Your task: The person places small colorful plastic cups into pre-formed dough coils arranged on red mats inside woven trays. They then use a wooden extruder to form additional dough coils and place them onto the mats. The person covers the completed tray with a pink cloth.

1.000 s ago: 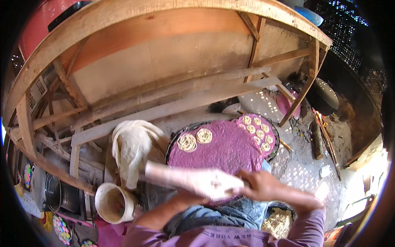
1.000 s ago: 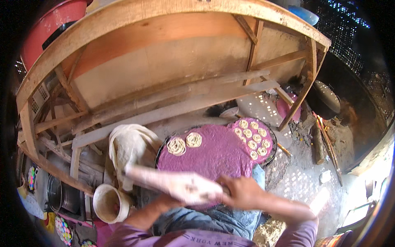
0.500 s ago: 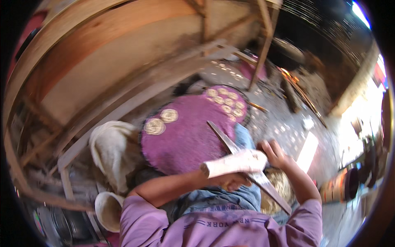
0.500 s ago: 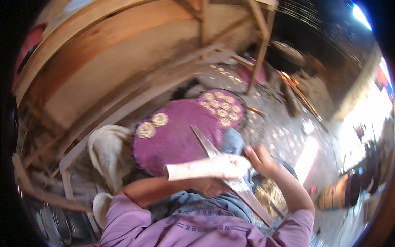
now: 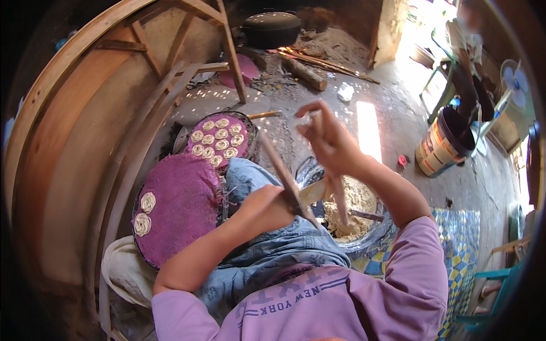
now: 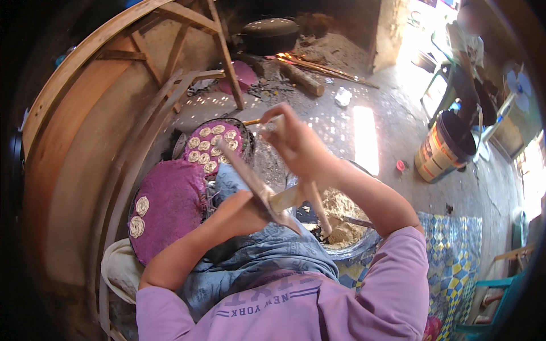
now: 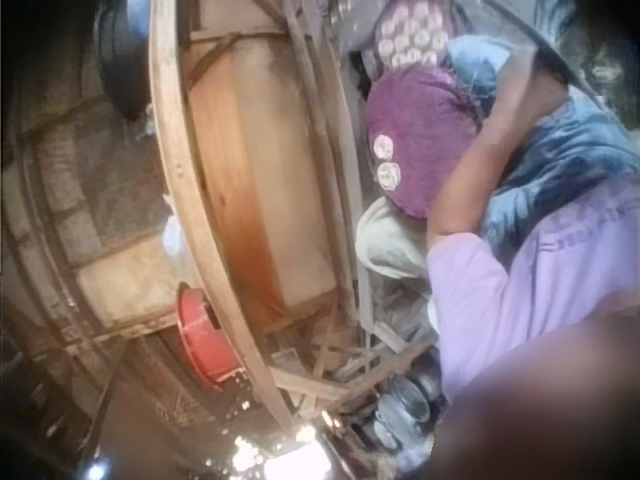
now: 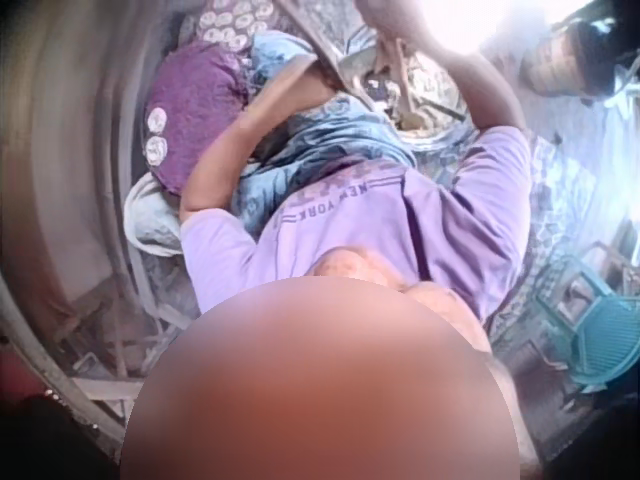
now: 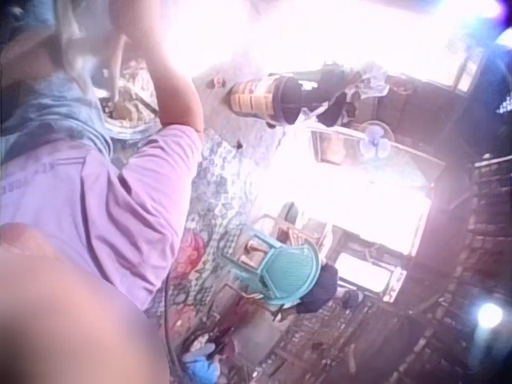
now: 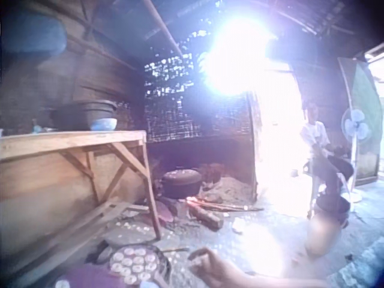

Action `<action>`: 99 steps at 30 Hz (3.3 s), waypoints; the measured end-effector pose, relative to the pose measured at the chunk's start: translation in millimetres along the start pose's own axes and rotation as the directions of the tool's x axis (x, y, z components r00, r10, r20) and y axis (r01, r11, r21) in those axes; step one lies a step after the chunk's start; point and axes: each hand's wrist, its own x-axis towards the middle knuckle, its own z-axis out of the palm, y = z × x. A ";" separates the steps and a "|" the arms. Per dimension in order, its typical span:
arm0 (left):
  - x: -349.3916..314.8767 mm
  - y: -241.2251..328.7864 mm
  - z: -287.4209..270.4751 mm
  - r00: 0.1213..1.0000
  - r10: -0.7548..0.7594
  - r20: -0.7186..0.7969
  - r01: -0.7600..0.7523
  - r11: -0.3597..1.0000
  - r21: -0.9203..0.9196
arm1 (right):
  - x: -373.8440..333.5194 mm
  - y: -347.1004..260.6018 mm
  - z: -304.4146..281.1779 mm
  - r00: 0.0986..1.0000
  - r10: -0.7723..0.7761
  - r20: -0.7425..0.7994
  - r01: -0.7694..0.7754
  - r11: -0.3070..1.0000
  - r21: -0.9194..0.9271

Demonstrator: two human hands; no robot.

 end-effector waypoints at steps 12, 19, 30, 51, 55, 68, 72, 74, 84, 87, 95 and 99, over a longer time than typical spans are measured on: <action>37.1 -16.2 74.2 0.897 -0.283 -0.339 -0.322 0.105 -0.941 | -102.7 174.8 -83.1 0.276 0.662 -0.697 0.370 0.596 0.712; 64.9 5.6 22.5 0.622 -0.384 -0.683 -0.639 0.255 -0.725 | -142.5 182.6 -7.7 0.624 0.738 -0.257 -0.033 0.354 0.935; -11.3 -15.8 -60.4 0.507 -0.406 -0.760 -0.408 0.663 -0.627 | -332.2 226.4 75.6 0.911 0.191 -0.366 -0.399 0.632 -0.665; 21.9 -40.7 -52.5 0.573 -0.291 -0.766 -0.603 0.483 -0.635 | -217.7 298.1 78.9 0.764 0.161 -0.625 -0.609 0.503 -0.614; 15.9 -37.9 -42.4 0.489 -0.326 -0.809 -0.562 0.592 -0.578 | -227.8 316.6 7.8 0.570 0.563 -0.599 -0.670 -0.104 -0.735; 19.2 -37.3 -25.2 0.328 -0.529 -0.783 -0.511 0.598 -0.618 | -214.2 287.9 50.0 0.468 0.863 -0.191 -0.720 0.246 -0.649; 19.4 -36.2 -21.8 0.300 -0.482 -0.823 -0.483 0.668 -0.567 | -209.7 291.2 83.5 0.418 0.901 -0.112 -0.758 0.279 -0.589; 20.1 -36.9 -21.5 0.306 -0.443 -0.843 -0.488 0.687 -0.538 | -201.0 300.8 96.8 0.398 0.913 -0.092 -0.782 0.285 -0.555; -0.9 -28.3 -66.2 0.182 -0.359 -0.915 -0.588 0.707 -0.394 | -195.7 312.2 73.2 0.595 0.798 -0.096 -0.625 0.384 -0.680; -52.9 -34.9 -149.8 0.260 -0.071 -0.963 -0.850 0.457 -0.263 | -210.7 291.8 43.6 0.576 0.812 -0.094 -0.656 0.390 -0.646; -60.2 -77.6 -183.5 0.525 0.164 -0.835 0.417 0.806 0.420 | -166.6 201.5 -41.8 0.612 0.785 0.096 -0.791 0.607 0.076; -19.8 -91.3 -150.5 0.633 0.262 -0.729 0.103 0.905 0.414 | -112.6 110.2 -54.9 0.812 0.554 0.185 -0.579 0.722 0.379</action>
